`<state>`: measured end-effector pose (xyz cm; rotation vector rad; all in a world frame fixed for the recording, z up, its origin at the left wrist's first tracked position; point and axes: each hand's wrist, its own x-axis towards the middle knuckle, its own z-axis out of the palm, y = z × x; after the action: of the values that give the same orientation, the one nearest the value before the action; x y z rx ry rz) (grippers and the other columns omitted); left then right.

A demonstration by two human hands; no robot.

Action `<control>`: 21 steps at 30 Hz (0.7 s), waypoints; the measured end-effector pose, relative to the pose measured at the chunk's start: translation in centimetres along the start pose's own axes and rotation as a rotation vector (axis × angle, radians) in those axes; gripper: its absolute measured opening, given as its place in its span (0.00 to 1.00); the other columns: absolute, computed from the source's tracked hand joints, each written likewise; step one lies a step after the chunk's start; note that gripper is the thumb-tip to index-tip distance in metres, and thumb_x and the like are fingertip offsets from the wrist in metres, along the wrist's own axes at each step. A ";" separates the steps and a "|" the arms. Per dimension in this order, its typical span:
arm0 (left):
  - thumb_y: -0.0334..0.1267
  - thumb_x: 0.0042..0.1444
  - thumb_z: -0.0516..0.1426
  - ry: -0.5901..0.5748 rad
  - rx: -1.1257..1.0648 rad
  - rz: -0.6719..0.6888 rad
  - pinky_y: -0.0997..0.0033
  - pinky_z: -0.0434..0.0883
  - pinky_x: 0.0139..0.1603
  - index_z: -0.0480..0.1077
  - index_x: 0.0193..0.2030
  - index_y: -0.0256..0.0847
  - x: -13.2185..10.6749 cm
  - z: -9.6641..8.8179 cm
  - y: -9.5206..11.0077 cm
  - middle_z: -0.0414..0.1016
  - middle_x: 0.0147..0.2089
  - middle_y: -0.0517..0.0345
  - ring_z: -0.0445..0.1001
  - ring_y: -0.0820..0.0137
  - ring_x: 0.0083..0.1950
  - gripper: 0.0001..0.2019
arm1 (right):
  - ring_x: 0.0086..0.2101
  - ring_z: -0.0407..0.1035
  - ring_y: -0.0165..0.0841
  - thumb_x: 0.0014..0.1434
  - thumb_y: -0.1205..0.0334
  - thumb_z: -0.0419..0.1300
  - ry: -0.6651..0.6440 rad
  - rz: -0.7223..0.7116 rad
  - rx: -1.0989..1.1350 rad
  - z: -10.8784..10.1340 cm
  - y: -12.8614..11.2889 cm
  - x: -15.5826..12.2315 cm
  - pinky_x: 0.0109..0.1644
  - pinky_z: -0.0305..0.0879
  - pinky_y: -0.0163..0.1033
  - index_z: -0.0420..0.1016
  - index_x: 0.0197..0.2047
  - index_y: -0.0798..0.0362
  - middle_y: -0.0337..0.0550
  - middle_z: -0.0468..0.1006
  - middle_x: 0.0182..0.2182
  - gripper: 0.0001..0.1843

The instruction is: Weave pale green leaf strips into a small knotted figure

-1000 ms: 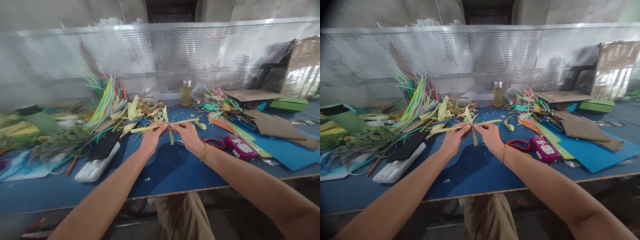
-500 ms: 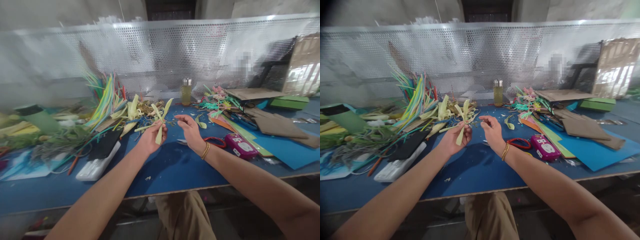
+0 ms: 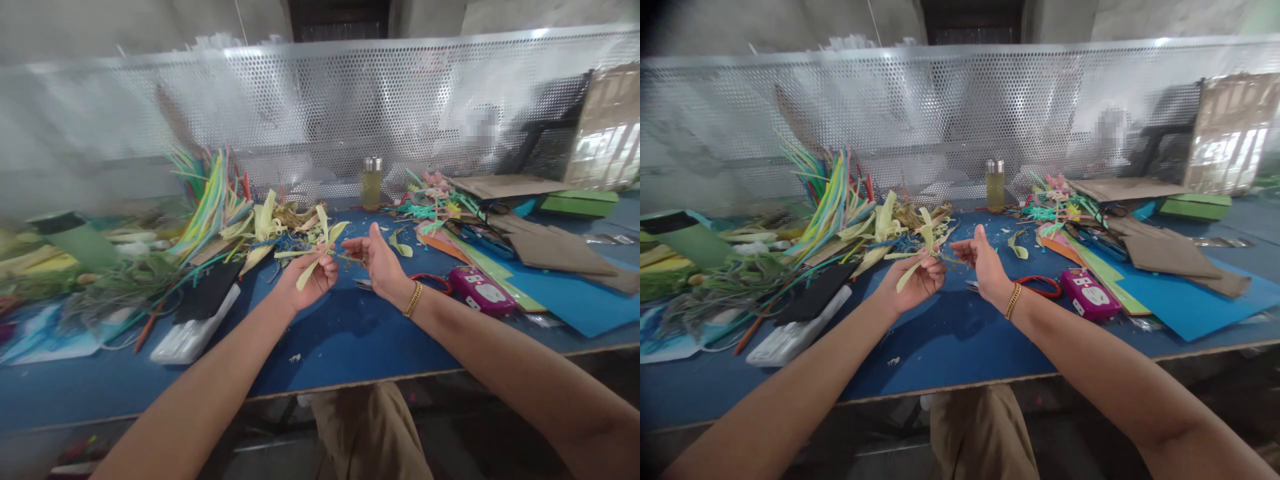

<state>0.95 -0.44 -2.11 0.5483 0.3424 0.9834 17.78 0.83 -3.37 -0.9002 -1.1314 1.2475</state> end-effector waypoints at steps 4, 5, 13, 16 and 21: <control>0.26 0.58 0.53 0.008 0.029 -0.013 0.75 0.70 0.29 0.68 0.33 0.35 -0.1 0.0 0.1 0.64 0.22 0.60 0.68 0.73 0.26 0.04 | 0.31 0.66 0.34 0.53 0.29 0.54 -0.109 0.079 -0.067 0.1 -0.2 -0.3 0.39 0.58 0.41 0.76 0.26 0.53 0.44 0.75 0.27 0.33; 0.26 0.58 0.54 0.016 0.040 -0.015 0.75 0.70 0.28 0.68 0.34 0.35 -0.1 0.0 0.1 0.64 0.22 0.60 0.68 0.73 0.26 0.04 | 0.30 0.65 0.32 0.52 0.31 0.57 -0.128 0.068 -0.078 0.2 -0.4 -0.4 0.39 0.57 0.41 0.75 0.25 0.53 0.43 0.74 0.26 0.31; 0.25 0.57 0.55 0.082 0.111 0.039 0.78 0.69 0.27 0.67 0.34 0.35 0.1 -0.2 0.4 0.66 0.23 0.60 0.68 0.74 0.26 0.03 | 0.28 0.59 0.28 0.46 0.53 0.68 -0.197 -0.060 -0.161 0.4 -1.1 -0.7 0.36 0.55 0.38 0.72 0.25 0.53 0.36 0.69 0.23 0.14; 0.25 0.57 0.54 0.088 0.110 0.066 0.77 0.69 0.26 0.67 0.32 0.35 0.2 -0.2 0.4 0.65 0.23 0.59 0.68 0.74 0.25 0.04 | 0.29 0.62 0.30 0.49 0.56 0.64 -0.151 -0.065 -0.157 0.3 -0.9 -0.5 0.37 0.57 0.38 0.72 0.23 0.52 0.37 0.71 0.24 0.10; 0.25 0.57 0.53 0.069 0.072 0.072 0.76 0.70 0.27 0.66 0.32 0.36 0.1 -0.2 0.6 0.65 0.24 0.59 0.68 0.73 0.26 0.05 | 0.27 0.60 0.29 0.49 0.54 0.62 -0.124 -0.069 -0.206 0.3 -0.6 -0.3 0.34 0.56 0.37 0.71 0.23 0.52 0.37 0.69 0.23 0.11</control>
<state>0.49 0.01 -1.95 0.5964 0.4230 1.0640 17.66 0.40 -2.78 -0.9378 -1.3975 1.1571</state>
